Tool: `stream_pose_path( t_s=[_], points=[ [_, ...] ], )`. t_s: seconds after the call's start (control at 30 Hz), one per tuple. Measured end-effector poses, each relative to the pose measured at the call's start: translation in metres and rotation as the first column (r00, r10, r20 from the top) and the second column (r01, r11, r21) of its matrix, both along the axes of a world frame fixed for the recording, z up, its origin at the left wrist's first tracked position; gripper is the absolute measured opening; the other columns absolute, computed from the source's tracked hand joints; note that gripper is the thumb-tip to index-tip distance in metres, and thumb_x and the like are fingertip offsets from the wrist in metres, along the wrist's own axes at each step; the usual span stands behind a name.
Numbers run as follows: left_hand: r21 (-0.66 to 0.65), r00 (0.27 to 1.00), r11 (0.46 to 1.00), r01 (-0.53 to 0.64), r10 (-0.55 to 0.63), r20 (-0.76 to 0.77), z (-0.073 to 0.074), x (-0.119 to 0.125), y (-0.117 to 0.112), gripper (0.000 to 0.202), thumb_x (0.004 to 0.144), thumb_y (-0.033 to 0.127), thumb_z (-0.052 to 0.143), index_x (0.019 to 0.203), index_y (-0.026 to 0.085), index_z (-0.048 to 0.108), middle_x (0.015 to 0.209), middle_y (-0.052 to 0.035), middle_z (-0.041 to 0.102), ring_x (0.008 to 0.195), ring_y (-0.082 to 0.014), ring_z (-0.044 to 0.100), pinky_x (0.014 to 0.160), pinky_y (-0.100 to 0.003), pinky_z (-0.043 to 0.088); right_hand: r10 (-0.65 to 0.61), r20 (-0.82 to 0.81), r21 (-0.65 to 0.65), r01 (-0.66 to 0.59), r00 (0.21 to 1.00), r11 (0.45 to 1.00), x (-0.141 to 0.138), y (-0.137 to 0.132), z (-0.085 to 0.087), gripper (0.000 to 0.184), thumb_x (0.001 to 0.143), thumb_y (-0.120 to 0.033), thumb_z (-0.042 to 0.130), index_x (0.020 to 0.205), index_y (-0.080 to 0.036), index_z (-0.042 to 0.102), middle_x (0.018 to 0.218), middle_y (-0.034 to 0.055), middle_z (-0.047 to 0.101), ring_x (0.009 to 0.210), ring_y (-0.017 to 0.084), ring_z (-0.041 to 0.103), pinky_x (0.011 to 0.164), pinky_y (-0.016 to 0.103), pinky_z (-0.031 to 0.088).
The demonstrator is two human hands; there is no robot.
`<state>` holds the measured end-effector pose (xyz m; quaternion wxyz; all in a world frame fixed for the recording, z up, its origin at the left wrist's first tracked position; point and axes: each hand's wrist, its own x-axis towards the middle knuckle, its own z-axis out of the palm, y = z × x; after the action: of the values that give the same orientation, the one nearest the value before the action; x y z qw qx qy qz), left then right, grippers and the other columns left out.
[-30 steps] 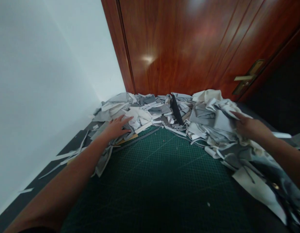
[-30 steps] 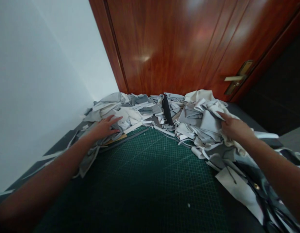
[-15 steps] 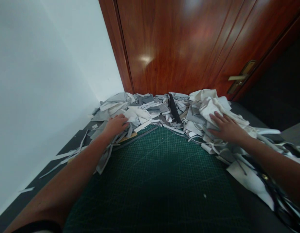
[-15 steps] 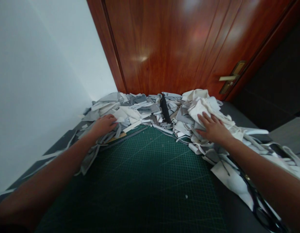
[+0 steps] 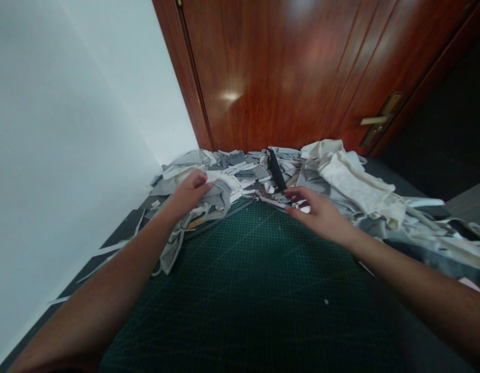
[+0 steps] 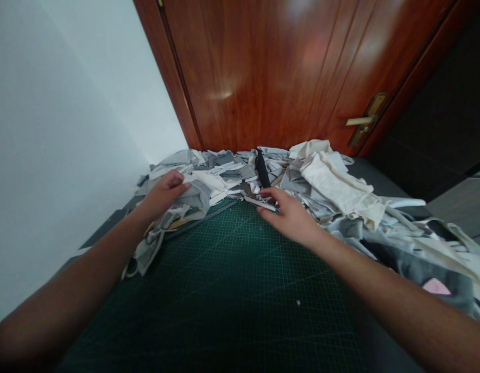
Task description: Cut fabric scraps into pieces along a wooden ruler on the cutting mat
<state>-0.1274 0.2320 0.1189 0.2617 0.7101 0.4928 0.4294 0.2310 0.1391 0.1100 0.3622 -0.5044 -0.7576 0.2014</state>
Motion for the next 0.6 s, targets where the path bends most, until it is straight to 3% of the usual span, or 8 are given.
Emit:
stream_pose_path(
  t_s=[0.07,0.13,0.17,0.23,0.33,0.4,0.5,0.6],
  points=[
    [-0.039,0.992,0.991,0.127,-0.126,0.026,0.006,0.025,-0.016,0.021,0.084,0.038,0.065,0.084,0.022,0.051,0.073,0.0038,0.053,0.063,-0.0122,0.049,0.058,-0.024,0.039,0.138,-0.177,-0.148,-0.165,0.975,0.975,-0.035,0.006,0.004,0.061,0.089,-0.048,0.070,0.143,-0.026,0.053,0.135,0.0110,0.065,0.101,0.023,0.070,0.088,0.041,0.058],
    [-0.026,0.982,0.982,0.188,-0.188,-0.009,0.010,0.046,-0.029,0.020,0.086,0.038,0.062,0.080,0.022,0.054,0.072,0.0027,0.055,0.065,-0.0129,0.051,0.060,-0.025,0.041,0.242,-0.255,-0.156,-0.287,0.936,0.945,-0.066,0.017,0.004,0.075,0.084,-0.045,0.076,0.151,-0.026,0.046,0.141,0.0107,0.062,0.107,0.022,0.069,0.095,0.040,0.056],
    [-0.007,0.979,0.980,0.199,-0.199,-0.052,0.012,0.054,-0.033,0.019,0.087,0.038,0.061,0.079,0.021,0.056,0.072,0.0022,0.056,0.066,-0.0134,0.052,0.062,-0.026,0.042,0.266,-0.266,-0.135,-0.309,0.927,0.941,-0.079,0.023,0.003,0.070,0.084,-0.041,0.077,0.147,-0.024,0.052,0.138,0.0095,0.065,0.112,0.022,0.067,0.098,0.039,0.055],
    [0.078,0.975,0.982,0.172,-0.159,-0.154,0.014,0.062,-0.038,0.019,0.088,0.036,0.060,0.078,0.021,0.059,0.075,0.0008,0.060,0.072,-0.0153,0.055,0.068,-0.028,0.044,0.215,-0.244,-0.126,-0.250,0.946,0.960,-0.095,0.033,0.001,0.051,0.086,-0.032,0.075,0.135,-0.021,0.064,0.125,0.0077,0.072,0.110,0.022,0.068,0.098,0.038,0.053],
    [0.241,0.967,0.970,0.027,0.036,-0.253,0.017,0.058,-0.040,0.016,0.088,0.033,0.060,0.077,0.021,0.060,0.082,-0.0008,0.065,0.081,-0.0177,0.059,0.073,-0.031,0.044,0.062,-0.150,-0.139,-0.083,0.987,0.987,-0.099,0.039,0.003,0.025,0.092,-0.026,0.066,0.114,-0.019,0.076,0.110,0.0063,0.078,0.105,0.023,0.071,0.096,0.037,0.053],
    [0.267,0.956,0.962,-0.055,0.128,-0.264,0.021,0.050,-0.040,0.015,0.090,0.031,0.058,0.079,0.022,0.058,0.077,0.0005,0.065,0.076,-0.0170,0.059,0.070,-0.031,0.043,-0.009,-0.100,-0.095,-0.001,0.995,0.995,-0.093,0.038,0.008,0.026,0.096,-0.026,0.060,0.113,-0.020,0.078,0.114,0.0067,0.078,0.110,0.024,0.071,0.099,0.036,0.051],
    [0.222,0.955,0.968,-0.115,0.169,-0.244,0.030,0.042,-0.040,0.011,0.090,0.026,0.056,0.081,0.023,0.053,0.063,0.0044,0.060,0.062,-0.0151,0.057,0.065,-0.030,0.042,-0.055,-0.083,0.018,0.057,0.995,0.998,-0.079,0.039,0.017,0.033,0.099,-0.026,0.052,0.124,-0.020,0.074,0.127,0.0083,0.074,0.121,0.024,0.067,0.105,0.036,0.048],
    [0.242,0.954,0.952,-0.187,0.235,-0.184,0.040,0.036,-0.038,0.007,0.088,0.021,0.056,0.084,0.023,0.051,0.058,0.0057,0.056,0.055,-0.0145,0.055,0.059,-0.030,0.041,-0.111,-0.048,0.065,0.114,0.993,0.991,-0.063,0.046,0.024,0.033,0.098,-0.024,0.052,0.122,-0.018,0.074,0.125,0.0100,0.074,0.121,0.025,0.066,0.106,0.037,0.046]
  ],
)
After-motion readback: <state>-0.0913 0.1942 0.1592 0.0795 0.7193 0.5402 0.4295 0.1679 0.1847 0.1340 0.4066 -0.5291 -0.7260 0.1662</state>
